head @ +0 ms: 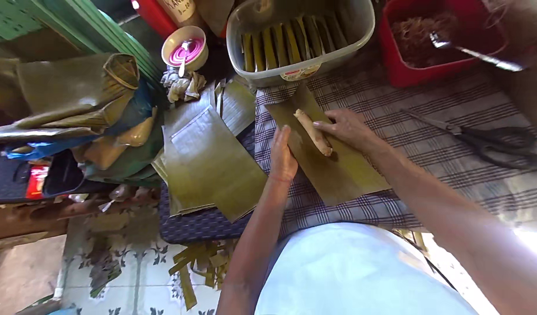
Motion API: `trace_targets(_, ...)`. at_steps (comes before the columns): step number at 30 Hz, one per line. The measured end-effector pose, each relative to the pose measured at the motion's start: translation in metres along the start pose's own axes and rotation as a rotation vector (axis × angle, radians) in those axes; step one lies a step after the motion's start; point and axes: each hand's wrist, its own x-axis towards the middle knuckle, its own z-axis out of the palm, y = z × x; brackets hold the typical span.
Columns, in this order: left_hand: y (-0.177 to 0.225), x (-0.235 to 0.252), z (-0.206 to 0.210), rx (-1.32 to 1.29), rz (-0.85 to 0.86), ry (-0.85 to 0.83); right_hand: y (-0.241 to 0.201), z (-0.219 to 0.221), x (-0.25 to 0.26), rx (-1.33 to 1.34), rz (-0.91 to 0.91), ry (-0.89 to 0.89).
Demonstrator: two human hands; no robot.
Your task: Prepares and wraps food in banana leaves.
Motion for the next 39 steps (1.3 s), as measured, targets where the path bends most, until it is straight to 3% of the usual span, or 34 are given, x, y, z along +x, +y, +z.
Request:
trace_targets(2, 0.005, 0.012, 0.004, -0.046, -0.071, 0.121, -0.008, 0.004, 0.003, 0.035, 0.038, -0.015)
trace_targets(4, 0.004, 0.015, 0.004, -0.098, -0.108, 0.125, -0.021, 0.012, -0.013, 0.151, 0.046, 0.107)
trace_targets(6, 0.004, 0.009, 0.004, -0.145, -0.131, 0.037, -0.034, 0.03, -0.035, 0.189, -0.131, 0.201)
trace_targets(9, 0.012, -0.009, 0.018, -0.202, -0.098, -0.134, -0.036, 0.063, -0.04, -0.003, -0.43, 0.269)
trace_targets(11, 0.018, -0.022, 0.02, -0.176, 0.029, -0.294, -0.027, 0.062, -0.028, -0.098, -0.435, 0.332)
trace_targets(13, 0.016, -0.026, 0.018, -0.081, 0.189, -0.477, -0.016, 0.051, -0.016, 0.005, -0.346, 0.326)
trace_targets(14, 0.014, -0.026, 0.018, -0.024, 0.234, -0.49, -0.018, 0.048, -0.015, 0.108, -0.292, 0.308)
trace_targets(18, 0.008, -0.018, 0.018, 0.033, 0.142, -0.235, -0.026, 0.043, -0.027, 0.273, -0.14, 0.264)
trace_targets(22, 0.0, -0.01, -0.005, 0.219, 0.297, -0.072, -0.01, 0.007, -0.029, 0.365, 0.096, 0.393)
trace_targets(25, 0.001, -0.001, -0.014, 0.155, 0.224, 0.063, 0.018, -0.012, -0.024, 0.423, 0.099, 0.41)
trace_targets(28, 0.012, 0.003, -0.006, 0.062, 0.013, 0.064, 0.024, -0.02, -0.021, 0.47, 0.127, 0.372)
trace_targets(31, 0.021, 0.021, 0.007, 0.193, -0.089, -0.035, 0.024, -0.019, -0.015, 0.469, 0.113, 0.319)
trace_targets(36, 0.026, 0.029, 0.016, 0.604, 0.11, -0.026, 0.022, -0.022, -0.011, 0.377, 0.121, 0.26)
trace_targets(39, 0.022, 0.005, -0.008, 0.49, 0.058, 0.001, 0.028, -0.027, -0.018, 0.261, 0.145, 0.239)
